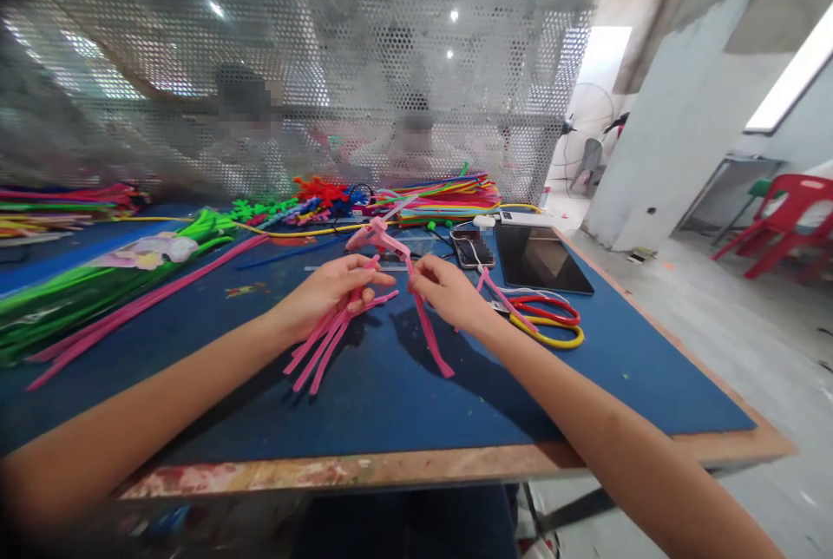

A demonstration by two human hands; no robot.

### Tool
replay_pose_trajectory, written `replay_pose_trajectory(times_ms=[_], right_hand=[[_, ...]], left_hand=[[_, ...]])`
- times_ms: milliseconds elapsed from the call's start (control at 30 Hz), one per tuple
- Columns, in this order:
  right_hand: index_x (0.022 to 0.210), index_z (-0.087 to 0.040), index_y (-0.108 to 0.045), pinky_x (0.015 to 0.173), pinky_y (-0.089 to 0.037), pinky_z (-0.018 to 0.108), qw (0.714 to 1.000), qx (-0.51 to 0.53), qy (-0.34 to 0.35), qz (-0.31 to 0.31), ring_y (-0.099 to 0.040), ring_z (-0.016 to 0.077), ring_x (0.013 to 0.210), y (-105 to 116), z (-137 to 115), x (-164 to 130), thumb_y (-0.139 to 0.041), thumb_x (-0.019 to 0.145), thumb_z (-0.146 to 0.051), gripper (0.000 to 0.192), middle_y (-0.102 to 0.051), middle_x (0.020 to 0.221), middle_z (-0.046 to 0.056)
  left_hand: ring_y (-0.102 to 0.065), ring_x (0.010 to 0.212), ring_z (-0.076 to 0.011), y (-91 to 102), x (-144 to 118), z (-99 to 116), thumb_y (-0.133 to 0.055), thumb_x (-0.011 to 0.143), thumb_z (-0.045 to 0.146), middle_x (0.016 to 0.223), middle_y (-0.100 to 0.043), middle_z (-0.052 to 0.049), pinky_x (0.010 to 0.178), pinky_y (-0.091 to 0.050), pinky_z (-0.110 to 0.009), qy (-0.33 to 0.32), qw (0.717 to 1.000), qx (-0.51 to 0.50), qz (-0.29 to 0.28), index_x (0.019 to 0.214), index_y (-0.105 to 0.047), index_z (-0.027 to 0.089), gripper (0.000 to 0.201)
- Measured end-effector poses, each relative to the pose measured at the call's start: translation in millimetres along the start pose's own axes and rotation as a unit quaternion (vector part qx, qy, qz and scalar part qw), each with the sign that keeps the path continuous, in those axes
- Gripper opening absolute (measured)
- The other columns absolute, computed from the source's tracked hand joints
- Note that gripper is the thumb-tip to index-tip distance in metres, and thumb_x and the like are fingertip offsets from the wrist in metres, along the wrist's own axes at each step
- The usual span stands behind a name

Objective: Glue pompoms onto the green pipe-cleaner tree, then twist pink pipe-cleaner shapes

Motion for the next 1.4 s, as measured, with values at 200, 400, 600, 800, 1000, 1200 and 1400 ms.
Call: replay_pose_trajectory(times_ms=[200, 400, 600, 800, 1000, 1200, 1400], right_hand=[[0.081, -0.022, -0.044, 0.061, -0.046, 0.024, 0.861, 0.507, -0.036, -0.014, -0.059, 0.0091, 0.060, -27.8, -4.2, -8.3, -0.062, 0.076, -0.044, 0.028, -0.058, 0.072, -0.005], [0.083, -0.021, -0.054, 0.059, -0.048, 0.023, 0.820, 0.571, -0.035, 0.002, -0.061, 0.0079, 0.057, -40.7, -6.4, -13.7, -0.069, 0.073, -0.041, 0.027, -0.060, 0.073, -0.006], [0.079, -0.021, -0.056, 0.054, -0.048, 0.020, 0.802, 0.596, -0.048, 0.020, -0.062, 0.0085, 0.056, -45.2, -8.9, -16.8, -0.072, 0.070, -0.039, 0.025, -0.061, 0.069, -0.006], [0.081, -0.020, -0.058, 0.054, -0.049, 0.019, 0.797, 0.601, -0.054, 0.025, -0.062, 0.0084, 0.058, -46.8, -6.5, -16.5, -0.071, 0.071, -0.036, 0.023, -0.062, 0.069, -0.005], [0.078, -0.019, -0.059, 0.055, -0.047, 0.020, 0.799, 0.593, -0.082, 0.049, -0.059, 0.0078, 0.059, -48.0, -0.3, -17.9, -0.075, 0.065, -0.039, 0.029, -0.062, 0.070, -0.004], [0.075, -0.017, -0.059, 0.054, -0.046, 0.019, 0.804, 0.587, -0.075, 0.047, -0.057, 0.0060, 0.055, -50.2, -5.1, -19.5, -0.075, 0.065, -0.037, 0.027, -0.058, 0.067, -0.005], [0.072, -0.018, -0.056, 0.051, -0.050, 0.020, 0.818, 0.567, -0.077, 0.056, -0.058, 0.0077, 0.051, -47.1, -10.3, -20.5, -0.076, 0.064, -0.038, 0.029, -0.055, 0.062, -0.006]], left_hand=[[-0.043, 0.046, -0.0038, -13.5, -5.0, -5.4, -0.065, 0.078, 0.026, 0.069, -0.062, -0.005, 0.037, -0.029, -0.012, -0.021, 0.995, -0.090, -0.021, 0.090, -0.067, 0.009, 0.021], [-0.050, 0.055, -0.0093, -21.2, -8.1, -5.8, -0.068, 0.073, 0.024, 0.064, -0.058, -0.004, 0.043, -0.039, -0.016, -0.039, 0.991, -0.122, -0.035, 0.091, -0.071, 0.010, 0.022], [-0.049, 0.051, -0.0075, -22.7, -10.0, -10.9, -0.070, 0.073, 0.028, 0.068, -0.061, -0.002, 0.043, -0.039, -0.017, -0.064, 0.989, -0.135, -0.004, 0.095, -0.071, 0.015, 0.026], [-0.051, 0.048, -0.0085, -25.9, -12.2, -12.7, -0.060, 0.081, 0.023, 0.074, -0.065, -0.005, 0.046, -0.046, -0.022, -0.061, 0.980, -0.188, 0.006, 0.096, -0.070, 0.015, 0.020], [-0.055, 0.048, -0.0101, -23.6, -15.5, -12.4, -0.064, 0.076, 0.014, 0.068, -0.061, -0.001, 0.044, -0.050, -0.023, -0.070, 0.970, -0.229, 0.036, 0.098, -0.068, 0.013, 0.022], [-0.060, 0.056, -0.0105, -19.9, -17.8, -12.8, -0.070, 0.069, 0.010, 0.075, -0.064, -0.002, 0.045, -0.052, -0.020, -0.085, 0.967, -0.229, 0.067, 0.092, -0.066, 0.013, 0.023], [-0.051, 0.041, -0.0092, -20.8, -15.3, -16.7, -0.075, 0.066, 0.019, 0.066, -0.059, 0.003, 0.033, -0.044, -0.022, -0.079, 0.973, -0.212, 0.041, 0.097, -0.062, 0.017, 0.033]])
Point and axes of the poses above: each hand's wrist, its own x-axis towards the middle knuckle, its own y-axis out of the back of the hand, z = x × y, the point moved 9 cm from there along x, towards the middle knuckle
